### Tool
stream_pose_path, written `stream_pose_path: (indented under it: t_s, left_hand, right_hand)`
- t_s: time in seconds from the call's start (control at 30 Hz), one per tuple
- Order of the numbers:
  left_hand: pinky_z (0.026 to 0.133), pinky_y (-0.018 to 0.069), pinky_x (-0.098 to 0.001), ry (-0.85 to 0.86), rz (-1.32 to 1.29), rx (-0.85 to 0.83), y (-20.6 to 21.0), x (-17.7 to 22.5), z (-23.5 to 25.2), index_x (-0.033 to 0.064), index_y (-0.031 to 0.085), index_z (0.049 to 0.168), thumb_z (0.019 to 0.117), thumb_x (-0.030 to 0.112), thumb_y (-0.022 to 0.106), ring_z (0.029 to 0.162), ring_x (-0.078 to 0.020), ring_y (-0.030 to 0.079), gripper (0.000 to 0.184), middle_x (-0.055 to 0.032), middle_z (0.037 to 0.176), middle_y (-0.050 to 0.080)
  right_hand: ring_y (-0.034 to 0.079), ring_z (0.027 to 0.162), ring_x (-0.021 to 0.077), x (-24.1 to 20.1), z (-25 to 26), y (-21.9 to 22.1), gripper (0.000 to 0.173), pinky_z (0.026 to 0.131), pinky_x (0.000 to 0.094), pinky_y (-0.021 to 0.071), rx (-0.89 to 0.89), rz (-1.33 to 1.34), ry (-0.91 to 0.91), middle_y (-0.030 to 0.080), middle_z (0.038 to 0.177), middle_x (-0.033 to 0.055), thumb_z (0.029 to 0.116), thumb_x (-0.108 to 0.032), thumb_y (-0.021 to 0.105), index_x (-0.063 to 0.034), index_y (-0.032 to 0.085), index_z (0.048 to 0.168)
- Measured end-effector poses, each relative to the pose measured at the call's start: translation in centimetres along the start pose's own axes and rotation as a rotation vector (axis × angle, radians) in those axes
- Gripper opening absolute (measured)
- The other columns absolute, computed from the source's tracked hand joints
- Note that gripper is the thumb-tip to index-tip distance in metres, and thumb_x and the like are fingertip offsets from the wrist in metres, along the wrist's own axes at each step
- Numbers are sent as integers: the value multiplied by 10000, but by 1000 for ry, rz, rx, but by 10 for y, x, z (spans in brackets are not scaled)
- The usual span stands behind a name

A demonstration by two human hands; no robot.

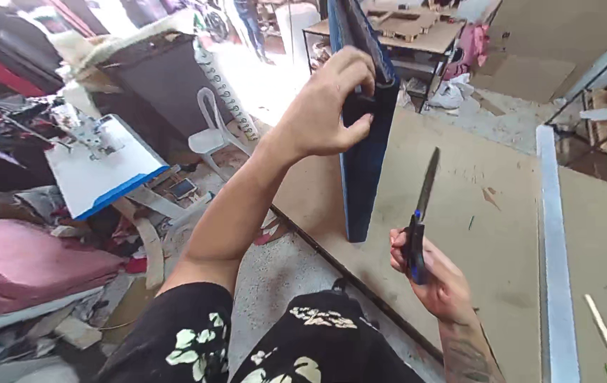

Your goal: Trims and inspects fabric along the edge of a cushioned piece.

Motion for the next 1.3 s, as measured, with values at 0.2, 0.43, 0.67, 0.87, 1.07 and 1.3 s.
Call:
stream_pose_path:
  t_s: [0.2,0.43,0.67,0.87,1.07,1.3]
  left_hand:
    - [1098,498,-401,-20,-77,-47,-23,-12,-10,42,655,1129,869,360,762,1286,-211,584,424,-117,1311,640]
    - [1212,401,-532,69,-225,199,-5,-24,-27,-11,624,1149,953,269,681,1437,-351,464,347,-182,1380,612]
    - [1198,380,-551,133,-320,374,22,-38,-25,-53,604,1199,1062,322,429,1389,-371,488,435,-210,1307,629]
    - [1193,356,-518,118,-340,561,38,-39,-23,-37,581,1283,1084,438,304,1412,-364,437,584,-243,1425,530]
    - [1208,340,-470,-57,-247,507,35,-25,-25,-90,355,1517,1029,557,220,1494,-346,311,822,-264,1658,186]
    - [1241,260,-557,51,-325,480,42,-35,-28,5,337,1527,954,631,433,1512,-357,299,854,-209,1619,333]
  right_hand:
    - [633,828,161,16,27,22,242,668,315,558,-34,2,3,623,1177,138,958,-189,708,-19,659,1123]
    - [629,760,165,25,57,19,489,631,327,554,-71,-212,-13,638,935,68,854,-516,796,-66,656,981]
    - [604,770,145,15,79,11,544,630,305,524,-103,-250,-10,622,941,50,876,-580,737,-61,641,1011]
    - [605,790,149,4,73,19,558,644,312,532,-98,-215,99,605,936,40,874,-605,725,-78,630,1029]
    - [613,768,112,-15,74,27,558,622,270,531,-14,-262,116,630,925,20,853,-602,756,-82,649,1027]
    - [580,783,87,-9,79,24,613,629,241,493,7,-373,40,602,945,2,826,-640,762,-77,632,1031]
Point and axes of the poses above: each hand's wrist, its own z-axis towards the middle knuckle, its own y-axis out of the palm, x = y × z, the point moved 4 cm from there along z, towards the middle knuckle
